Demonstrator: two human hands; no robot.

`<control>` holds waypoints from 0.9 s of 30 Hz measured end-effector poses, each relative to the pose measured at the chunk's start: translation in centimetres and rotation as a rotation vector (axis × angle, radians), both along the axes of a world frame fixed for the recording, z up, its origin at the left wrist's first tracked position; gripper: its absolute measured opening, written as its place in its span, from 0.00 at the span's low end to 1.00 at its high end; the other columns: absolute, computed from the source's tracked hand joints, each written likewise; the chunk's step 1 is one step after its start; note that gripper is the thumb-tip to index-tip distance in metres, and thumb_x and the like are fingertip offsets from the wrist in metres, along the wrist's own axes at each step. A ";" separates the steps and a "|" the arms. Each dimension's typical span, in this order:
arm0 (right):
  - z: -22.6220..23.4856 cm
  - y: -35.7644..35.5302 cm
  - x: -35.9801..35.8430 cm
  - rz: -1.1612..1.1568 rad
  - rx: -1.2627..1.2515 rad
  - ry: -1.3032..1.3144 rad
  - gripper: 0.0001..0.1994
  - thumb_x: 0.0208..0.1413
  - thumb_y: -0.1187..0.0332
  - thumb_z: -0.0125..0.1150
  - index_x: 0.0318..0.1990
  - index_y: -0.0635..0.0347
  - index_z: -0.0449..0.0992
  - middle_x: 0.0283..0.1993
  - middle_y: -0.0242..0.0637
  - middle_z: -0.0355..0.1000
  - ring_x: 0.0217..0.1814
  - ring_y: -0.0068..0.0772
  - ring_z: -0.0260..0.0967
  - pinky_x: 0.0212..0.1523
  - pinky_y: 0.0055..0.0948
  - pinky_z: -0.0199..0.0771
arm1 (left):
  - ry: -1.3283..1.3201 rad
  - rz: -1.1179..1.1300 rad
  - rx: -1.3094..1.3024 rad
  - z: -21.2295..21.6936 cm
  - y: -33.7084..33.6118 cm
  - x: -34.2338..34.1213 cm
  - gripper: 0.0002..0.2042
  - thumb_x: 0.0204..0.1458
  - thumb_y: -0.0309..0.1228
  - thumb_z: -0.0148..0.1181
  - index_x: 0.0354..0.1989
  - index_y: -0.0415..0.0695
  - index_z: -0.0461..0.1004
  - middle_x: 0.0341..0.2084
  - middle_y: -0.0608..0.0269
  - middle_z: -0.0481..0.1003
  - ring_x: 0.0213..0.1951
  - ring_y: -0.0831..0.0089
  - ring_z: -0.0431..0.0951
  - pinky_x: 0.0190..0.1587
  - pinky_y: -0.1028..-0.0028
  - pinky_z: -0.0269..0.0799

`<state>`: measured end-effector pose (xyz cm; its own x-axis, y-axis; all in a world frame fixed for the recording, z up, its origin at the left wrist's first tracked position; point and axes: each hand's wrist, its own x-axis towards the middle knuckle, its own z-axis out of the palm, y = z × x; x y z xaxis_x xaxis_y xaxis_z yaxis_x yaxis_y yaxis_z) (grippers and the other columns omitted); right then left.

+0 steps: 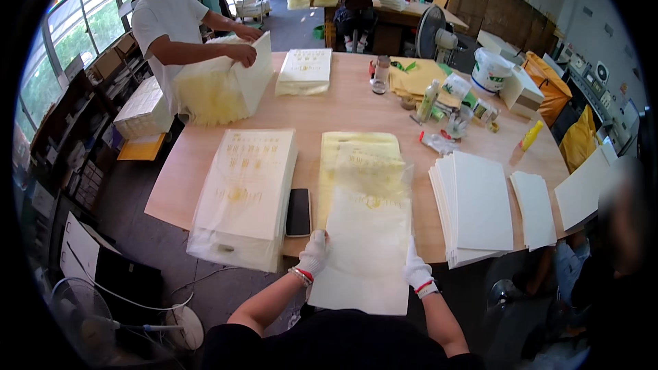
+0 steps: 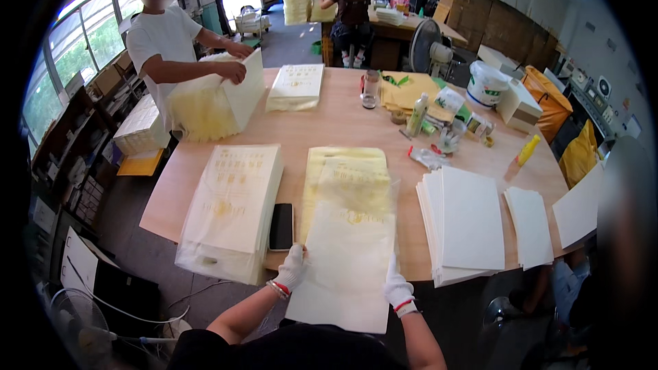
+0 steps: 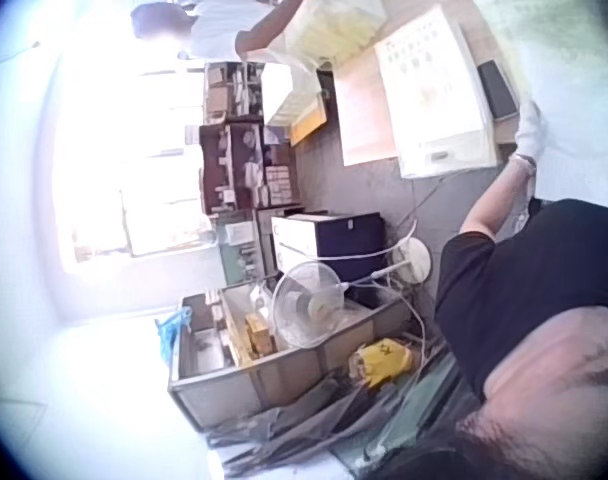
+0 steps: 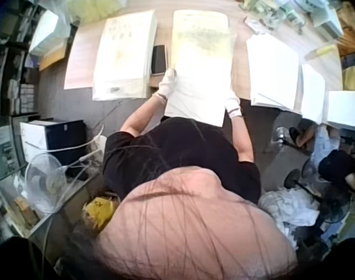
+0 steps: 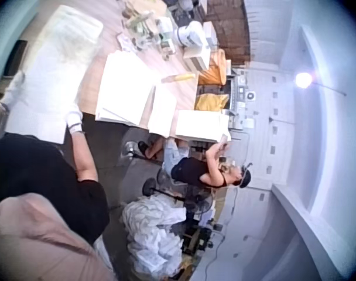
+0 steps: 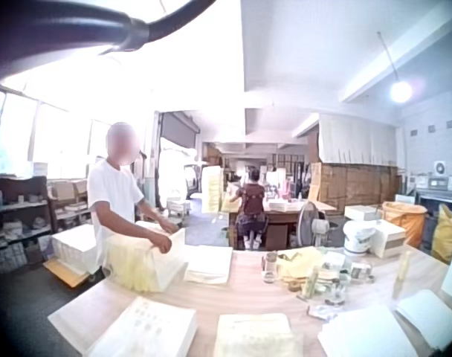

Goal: The person places a white book into a translucent plastic bag and then inserts the bagged book into a white cardboard box. This process is repeated multiple times with several books and boxes on a large table.

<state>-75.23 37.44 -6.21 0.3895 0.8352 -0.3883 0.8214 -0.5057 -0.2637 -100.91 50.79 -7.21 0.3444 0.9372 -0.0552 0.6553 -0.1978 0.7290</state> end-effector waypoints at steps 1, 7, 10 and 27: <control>0.2 -1.5 -0.7 0.027 0.089 0.028 0.40 0.44 0.73 0.46 0.66 0.56 0.34 0.28 0.49 0.70 0.30 0.47 0.70 0.26 0.47 0.68 | 0.031 -0.004 -0.017 0.5 -1.2 -0.9 0.09 0.50 0.28 0.48 0.39 0.43 0.62 0.37 0.48 0.66 0.39 0.49 0.70 0.37 0.58 0.65; 2.2 -10.9 -5.7 0.143 0.523 0.068 0.33 0.43 0.72 0.48 0.61 0.57 0.50 0.27 0.47 0.68 0.27 0.49 0.68 0.24 0.46 0.67 | -0.177 -0.453 -0.155 5.3 -9.8 -7.9 0.12 0.49 0.31 0.54 0.43 0.45 0.68 0.47 0.47 0.66 0.48 0.50 0.69 0.47 0.60 0.65; 2.2 -10.9 -6.6 0.234 0.655 -0.040 0.29 0.43 0.71 0.48 0.59 0.58 0.56 0.27 0.47 0.67 0.27 0.50 0.67 0.24 0.46 0.66 | -0.285 -0.447 -0.014 -0.3 -9.6 -8.3 0.12 0.47 0.28 0.55 0.40 0.40 0.71 0.46 0.46 0.67 0.48 0.54 0.69 0.47 0.67 0.66; 3.2 3.7 -12.2 -0.288 0.783 1.350 0.15 0.54 0.69 0.50 0.47 0.66 0.67 0.47 0.37 0.69 0.48 0.27 0.65 0.50 0.26 0.65 | -0.634 -0.084 0.716 11.4 -2.2 -9.4 0.08 0.42 0.26 0.47 0.14 0.45 0.60 0.13 0.65 0.62 0.17 0.74 0.62 0.19 0.73 0.55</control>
